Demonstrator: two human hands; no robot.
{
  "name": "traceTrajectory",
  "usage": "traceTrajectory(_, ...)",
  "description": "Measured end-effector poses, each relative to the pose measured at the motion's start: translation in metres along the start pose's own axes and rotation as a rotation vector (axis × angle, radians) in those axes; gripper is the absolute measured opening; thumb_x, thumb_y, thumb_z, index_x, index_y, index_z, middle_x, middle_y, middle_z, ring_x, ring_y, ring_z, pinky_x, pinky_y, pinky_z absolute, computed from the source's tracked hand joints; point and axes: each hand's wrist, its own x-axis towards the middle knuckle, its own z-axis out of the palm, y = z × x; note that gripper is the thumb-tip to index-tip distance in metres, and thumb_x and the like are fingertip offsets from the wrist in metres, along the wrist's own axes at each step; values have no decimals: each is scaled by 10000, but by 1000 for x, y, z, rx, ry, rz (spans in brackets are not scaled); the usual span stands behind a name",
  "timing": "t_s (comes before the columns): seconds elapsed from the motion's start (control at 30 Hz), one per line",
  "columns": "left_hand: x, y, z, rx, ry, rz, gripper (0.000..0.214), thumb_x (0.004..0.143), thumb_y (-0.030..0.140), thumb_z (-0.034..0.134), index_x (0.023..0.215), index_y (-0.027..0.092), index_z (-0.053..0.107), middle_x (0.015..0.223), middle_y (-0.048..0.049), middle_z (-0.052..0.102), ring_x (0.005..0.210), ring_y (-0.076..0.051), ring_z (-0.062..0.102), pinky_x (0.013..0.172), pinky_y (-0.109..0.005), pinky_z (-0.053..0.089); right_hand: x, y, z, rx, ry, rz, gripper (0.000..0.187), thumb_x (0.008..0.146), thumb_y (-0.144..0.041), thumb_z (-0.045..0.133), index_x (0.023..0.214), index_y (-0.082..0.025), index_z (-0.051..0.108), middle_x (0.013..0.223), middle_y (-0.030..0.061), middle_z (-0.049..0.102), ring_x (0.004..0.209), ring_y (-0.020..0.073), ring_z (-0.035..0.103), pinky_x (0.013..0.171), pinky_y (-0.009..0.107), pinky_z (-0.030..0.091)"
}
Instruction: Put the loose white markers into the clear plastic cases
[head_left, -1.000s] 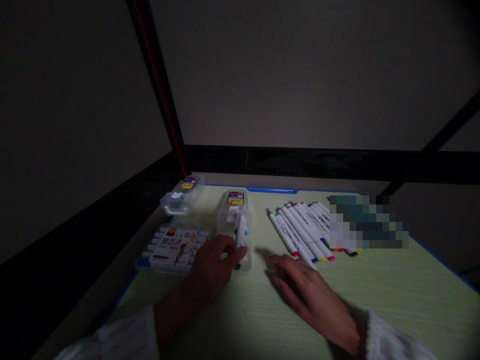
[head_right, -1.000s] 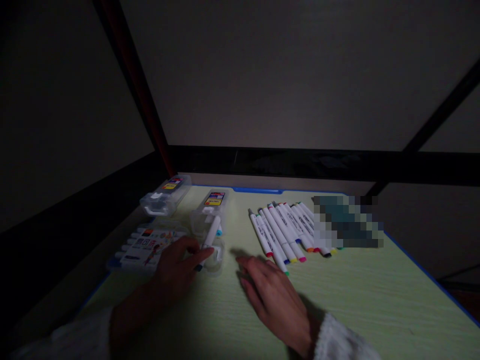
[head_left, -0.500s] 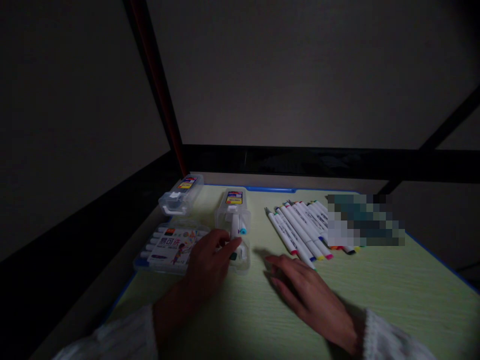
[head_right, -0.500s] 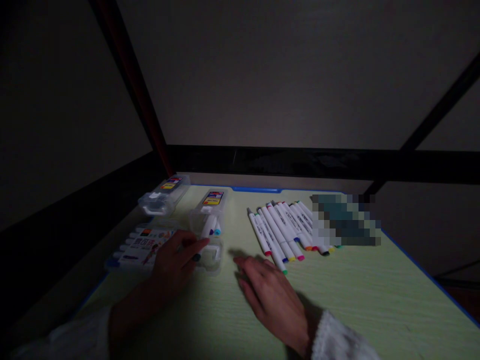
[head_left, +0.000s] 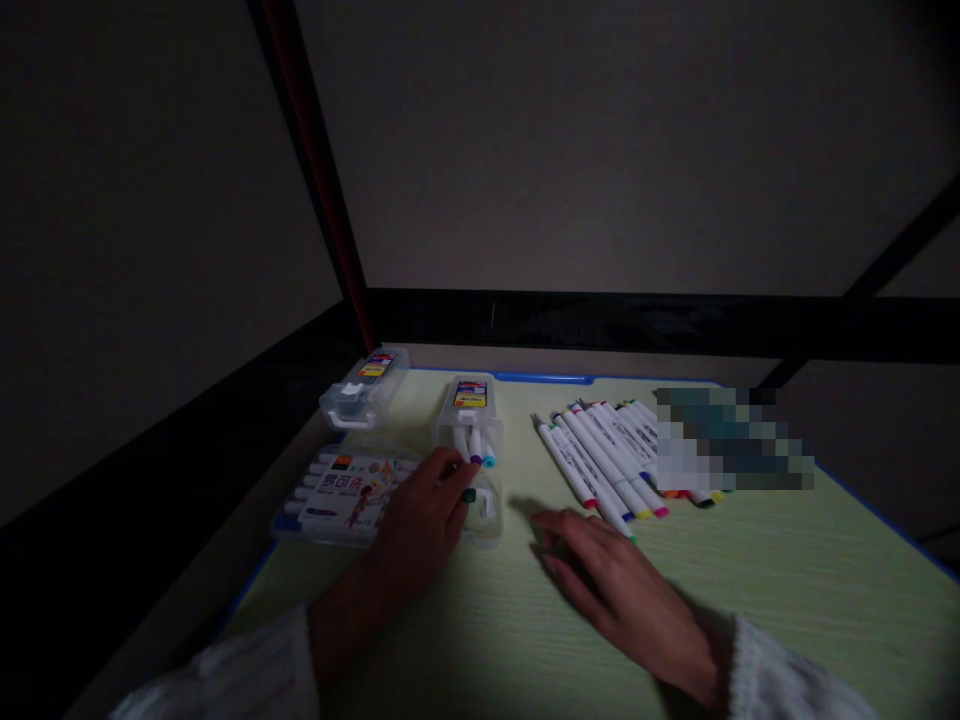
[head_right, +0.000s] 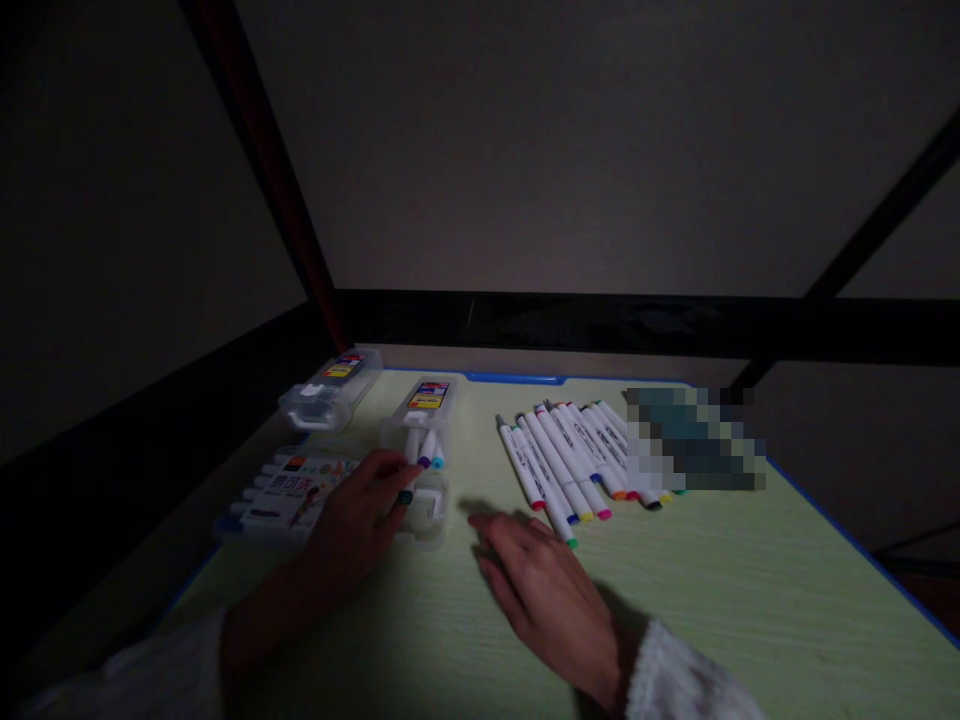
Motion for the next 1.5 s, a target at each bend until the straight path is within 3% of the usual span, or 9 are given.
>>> traceTrajectory(0.3,1,3,1,-55,-25,-73,263,800,177,515,1056,138,559,990,-85,544,883,-194,572,768,-318,513,-1,1,-1,2,-7,-9,245,873,-168,396,1105,-192,472,975,80,627,888,216,602,775,408,503)
traceTrajectory(0.6,4,3,0,-62,-54,-98,261,847,147,407,1047,125,574,989,-90,534,896,-186,570,797,-319,500,-1,2,0,-36,-3,-35,253,869,-158,400,1109,-174,478,961,83,632,869,212,604,777,399,494)
traceTrajectory(0.87,3,-8,4,-23,-30,-123,248,870,200,436,1063,122,571,1048,-100,604,972,-208,583,863,-355,496,0,-2,-2,-111,-46,-71,227,871,-146,405,1084,-174,476,932,78,628,836,224,607,756,422,492)
traceTrajectory(1.0,1,-13,6,-15,-81,-201,248,861,207,467,1073,144,576,1087,-87,627,967,-203,605,876,-363,497,-1,-3,-3,-111,-68,-64,238,875,-147,405,1102,-171,473,932,75,628,833,226,607,758,427,490)
traceTrajectory(1.5,4,-16,9,-104,-172,-328,362,835,204,449,1179,155,548,1251,-91,554,1081,-219,569,937,-381,462,1,-6,-9,-129,-102,-76,248,869,-129,413,1101,-164,494,915,68,635,838,219,606,765,409,477)
